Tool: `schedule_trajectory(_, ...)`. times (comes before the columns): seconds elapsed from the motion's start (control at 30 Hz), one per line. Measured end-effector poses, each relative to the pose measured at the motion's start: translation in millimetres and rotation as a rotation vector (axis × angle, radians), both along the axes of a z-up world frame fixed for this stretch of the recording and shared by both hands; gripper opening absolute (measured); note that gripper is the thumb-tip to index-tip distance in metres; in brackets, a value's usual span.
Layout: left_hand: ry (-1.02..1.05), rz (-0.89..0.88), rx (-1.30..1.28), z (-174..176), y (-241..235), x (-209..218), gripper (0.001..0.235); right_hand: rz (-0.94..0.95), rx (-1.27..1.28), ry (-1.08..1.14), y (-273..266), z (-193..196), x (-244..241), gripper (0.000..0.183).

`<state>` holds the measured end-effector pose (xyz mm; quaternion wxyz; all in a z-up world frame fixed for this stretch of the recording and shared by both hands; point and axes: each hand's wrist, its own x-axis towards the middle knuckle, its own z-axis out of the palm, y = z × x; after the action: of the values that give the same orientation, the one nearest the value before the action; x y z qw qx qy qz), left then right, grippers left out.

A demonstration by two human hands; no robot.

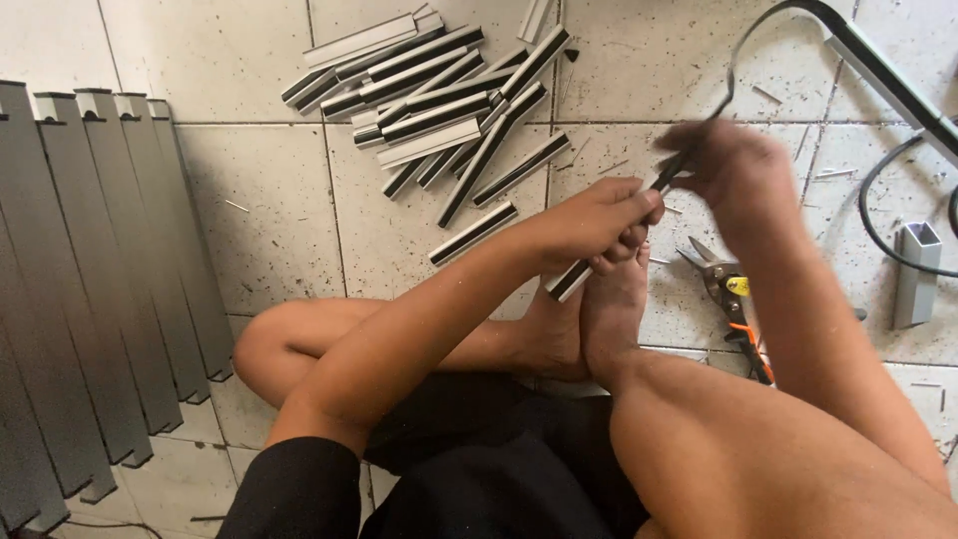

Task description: Fitting rubber sealing strips into the grooves of metal frame segments and cutting them to length using snips.

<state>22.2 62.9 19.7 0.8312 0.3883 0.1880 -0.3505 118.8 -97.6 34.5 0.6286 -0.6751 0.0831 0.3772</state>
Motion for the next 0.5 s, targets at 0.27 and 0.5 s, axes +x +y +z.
schedule_trajectory(0.27, 0.044, 0.011, 0.095, 8, 5, 5, 0.029, 0.080, 0.093, -0.237, -5, -3, -27, 0.009)
schedule_trajectory(0.5, 0.040, 0.009, 0.305, 20, 2, 11, 0.033, 0.082, 0.025, -0.302, -2, 0, -28, 0.006)
